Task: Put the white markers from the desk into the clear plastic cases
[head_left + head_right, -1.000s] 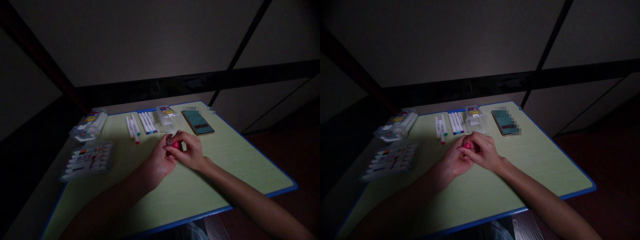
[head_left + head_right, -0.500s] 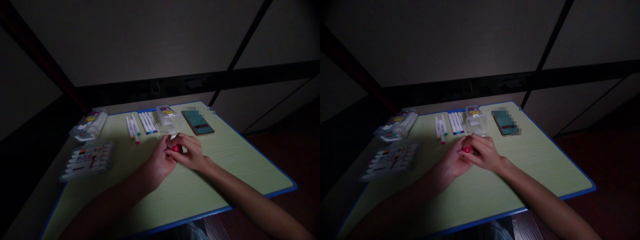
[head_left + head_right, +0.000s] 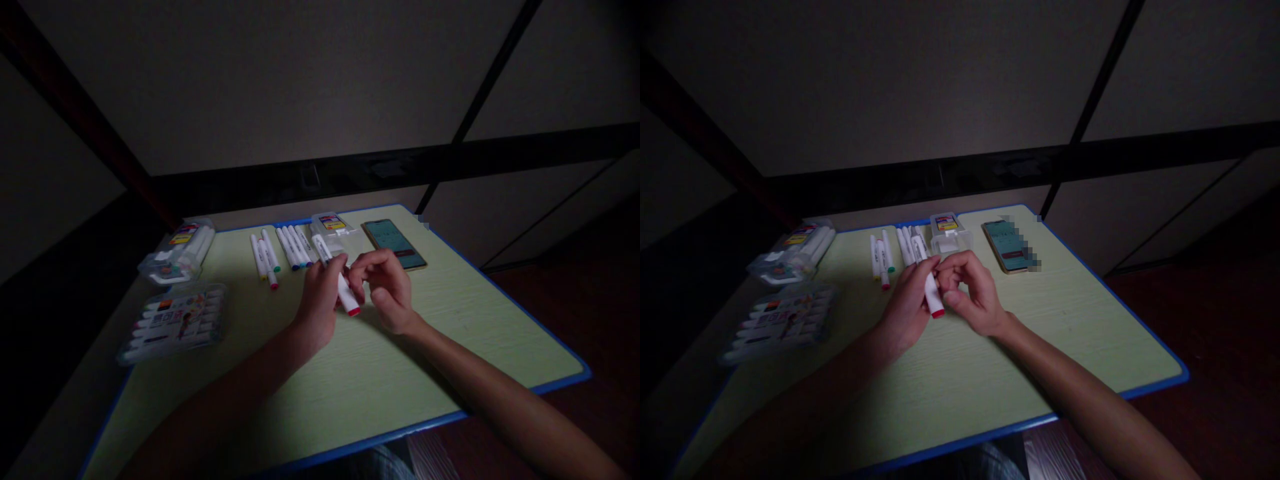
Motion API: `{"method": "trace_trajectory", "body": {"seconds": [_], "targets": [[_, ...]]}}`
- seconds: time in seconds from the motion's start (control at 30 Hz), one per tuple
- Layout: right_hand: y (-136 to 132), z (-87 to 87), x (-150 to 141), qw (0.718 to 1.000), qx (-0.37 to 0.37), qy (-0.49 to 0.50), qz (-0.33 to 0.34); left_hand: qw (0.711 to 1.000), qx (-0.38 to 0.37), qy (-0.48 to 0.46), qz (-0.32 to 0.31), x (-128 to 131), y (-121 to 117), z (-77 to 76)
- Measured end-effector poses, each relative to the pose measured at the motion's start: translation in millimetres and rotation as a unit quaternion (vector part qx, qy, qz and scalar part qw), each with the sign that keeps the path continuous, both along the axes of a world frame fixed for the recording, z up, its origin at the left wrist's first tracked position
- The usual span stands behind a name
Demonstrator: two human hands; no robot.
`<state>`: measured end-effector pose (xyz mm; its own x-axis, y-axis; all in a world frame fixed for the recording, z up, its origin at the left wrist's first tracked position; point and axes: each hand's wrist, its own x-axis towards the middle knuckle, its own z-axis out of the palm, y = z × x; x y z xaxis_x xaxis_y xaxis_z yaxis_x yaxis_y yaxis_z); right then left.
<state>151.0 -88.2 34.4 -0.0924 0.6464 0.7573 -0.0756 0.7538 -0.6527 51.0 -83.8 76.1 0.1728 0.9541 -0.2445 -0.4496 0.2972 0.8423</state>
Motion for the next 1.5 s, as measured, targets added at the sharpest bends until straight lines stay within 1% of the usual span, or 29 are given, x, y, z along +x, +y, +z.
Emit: {"method": "trace_trajectory", "body": {"seconds": [0.07, 0.1, 0.17, 0.23, 0.3, 0.37, 0.5, 0.6, 0.7, 0.77, 0.9, 1.0, 1.1, 1.23, 1.37, 1.43, 1.5], "targets": [[2, 2.9, 0, 0.996, -0.077, 0.048, -0.012, 0.997, 0.073, 0.018, -0.033, -1, 4, 0.6], [4, 4.7, 0, 0.991, -0.112, 0.068, -0.017, 0.993, 0.098, 0.025, -0.058, -2, 7, 0.8], [10, 8.0, 2, 0.98, -0.168, 0.103, -0.004, 0.982, 0.129, 0.05, -0.126, -5, 11, 0.9], [16, 10.1, 5, 0.968, -0.211, 0.13, 0.027, 0.966, 0.152, 0.089, -0.188, -9, 16, 0.3], [20, 10.8, 9, 0.959, -0.235, 0.151, 0.048, 0.949, 0.176, 0.123, -0.232, -12, 19, -0.9], [23, 10.4, 12, 0.953, -0.251, 0.156, 0.068, 0.937, 0.194, 0.137, -0.257, -15, 22, -2.3], [25, 8.8, 15, 0.944, -0.283, 0.131, 0.11, 0.926, 0.184, 0.14, -0.299, -18, 24, -4.4], [26, 8.0, 17, 0.939, -0.296, 0.126, 0.125, 0.925, 0.172, 0.146, -0.306, -17, 24, -3.9], [25, 9.0, 18, 0.929, -0.312, 0.145, 0.136, 0.923, 0.173, 0.164, -0.302, -16, 24, -2.7], [25, 10.9, 18, 0.917, -0.331, 0.17, 0.143, 0.91, 0.187, 0.19, -0.316, -16, 25, -3.0], [23, 13.8, 19, 0.893, -0.363, 0.211, 0.162, 0.868, 0.234, 0.239, -0.368, -18, 30, -7.6], [25, 12.7, 21, 0.886, -0.372, 0.215, 0.174, 0.853, 0.254, 0.255, -0.378, -18, 33, -11.4], [29, 9.7, 26, 0.885, -0.368, 0.234, 0.164, 0.86, 0.243, 0.259, -0.367, -20, 35, -11.1], [36, 6.5, 35, 0.887, -0.354, 0.26, 0.142, 0.871, 0.186, 0.267, -0.368, -26, 38, -5.5], [41, 4.1, 45, 0.901, -0.35, 0.229, 0.113, 0.874, 0.143, 0.28, -0.372, -30, 42, -0.9], [44, 3.0, 49, 0.904, -0.35, 0.224, 0.105, 0.878, 0.147, 0.283, -0.357, -30, 44, -0.3], [47, 1.9, 54, 0.903, -0.345, 0.238, 0.098, 0.879, 0.171, 0.283, -0.343, -31, 45, -0.8]]}}
